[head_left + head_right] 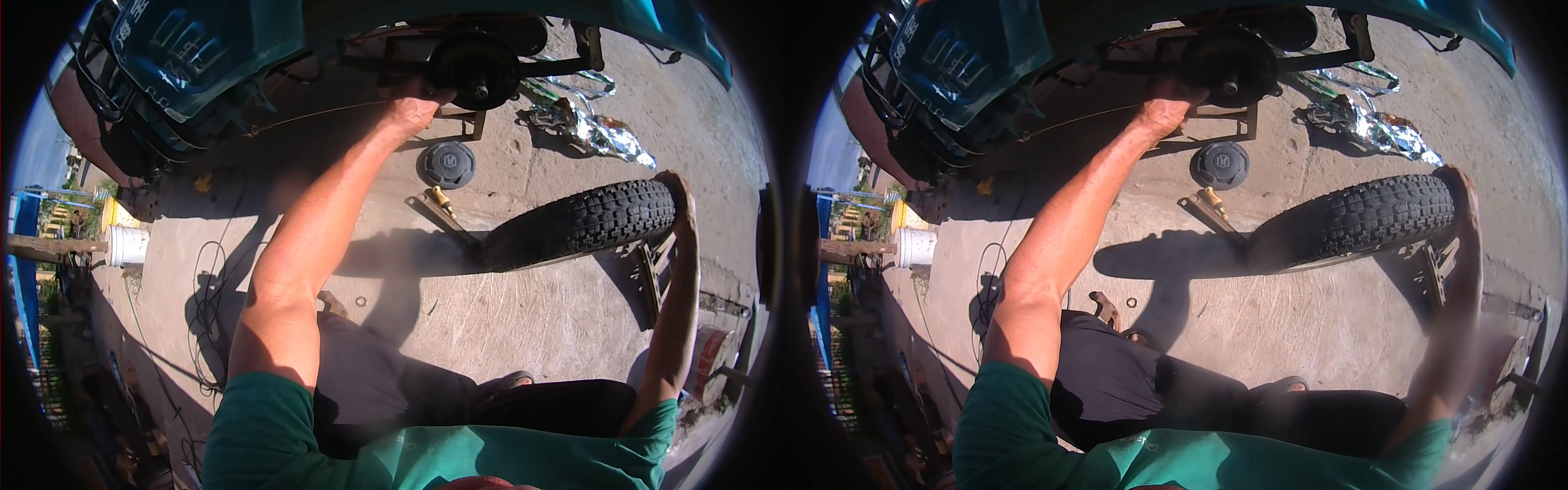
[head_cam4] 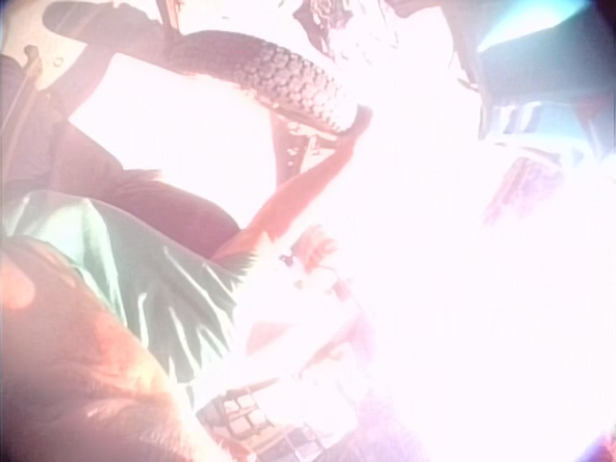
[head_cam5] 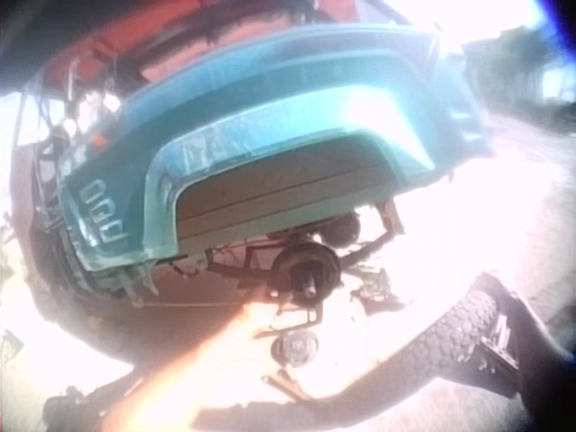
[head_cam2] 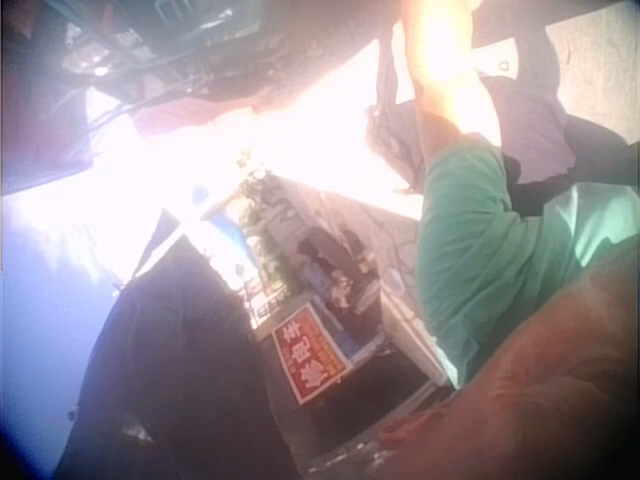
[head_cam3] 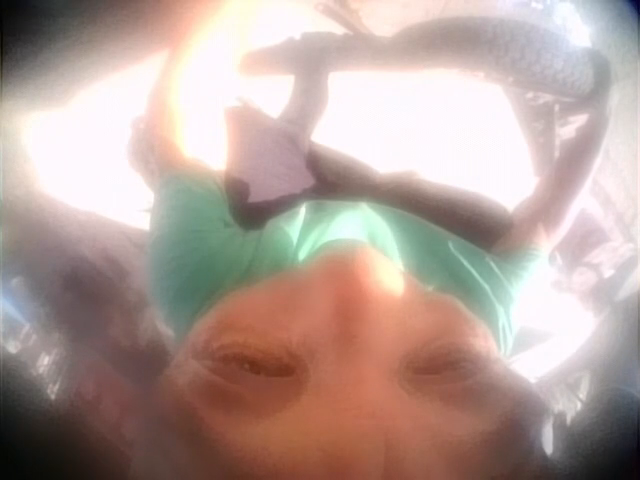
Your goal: The person removes components from a wheel axle on a vehicle, uses a wrench and a screwdriver to loosen parts, and then lifts and positions a tire onto the wheel hub.
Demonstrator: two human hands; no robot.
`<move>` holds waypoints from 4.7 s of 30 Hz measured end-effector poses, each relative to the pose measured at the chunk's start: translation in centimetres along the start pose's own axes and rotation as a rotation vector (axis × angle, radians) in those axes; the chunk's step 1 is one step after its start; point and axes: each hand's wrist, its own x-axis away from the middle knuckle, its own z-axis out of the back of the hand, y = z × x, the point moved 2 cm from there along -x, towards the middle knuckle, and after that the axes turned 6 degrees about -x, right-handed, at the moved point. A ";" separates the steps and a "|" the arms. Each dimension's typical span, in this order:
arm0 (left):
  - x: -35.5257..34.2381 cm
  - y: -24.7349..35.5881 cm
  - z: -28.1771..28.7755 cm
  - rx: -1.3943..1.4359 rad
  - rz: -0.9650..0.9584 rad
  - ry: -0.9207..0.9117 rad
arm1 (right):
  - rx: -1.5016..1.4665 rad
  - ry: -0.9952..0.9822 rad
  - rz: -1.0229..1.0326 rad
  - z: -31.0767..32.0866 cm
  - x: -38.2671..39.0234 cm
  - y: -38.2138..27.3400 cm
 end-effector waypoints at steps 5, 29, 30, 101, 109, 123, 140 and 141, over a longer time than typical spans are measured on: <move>0.2 0.0 0.2 -0.006 0.063 -0.043 | 0.022 0.044 0.033 -1.1 0.6 -1.7; 1.0 2.1 -0.1 0.118 0.011 0.038 | -0.140 0.099 -0.106 0.0 0.8 -2.3; 0.8 1.7 0.1 0.084 0.021 0.007 | -0.125 0.121 -0.086 -0.2 0.9 -2.2; 2.3 8.5 2.7 -0.117 -0.459 0.259 | -0.406 0.131 -0.237 -2.2 0.6 -3.7; 2.8 8.6 2.1 -0.165 -0.283 0.228 | -0.428 0.169 -0.289 -2.2 0.5 -3.6; 2.1 7.4 2.4 -0.263 -0.266 0.240 | -0.498 0.248 -0.313 -2.7 0.8 -4.4; 2.5 8.3 2.0 0.002 -0.185 0.183 | -0.393 0.294 -0.232 -3.0 1.5 -6.7; 2.4 8.1 2.1 -0.002 -0.184 0.182 | -0.406 0.278 -0.254 -3.1 1.4 -6.6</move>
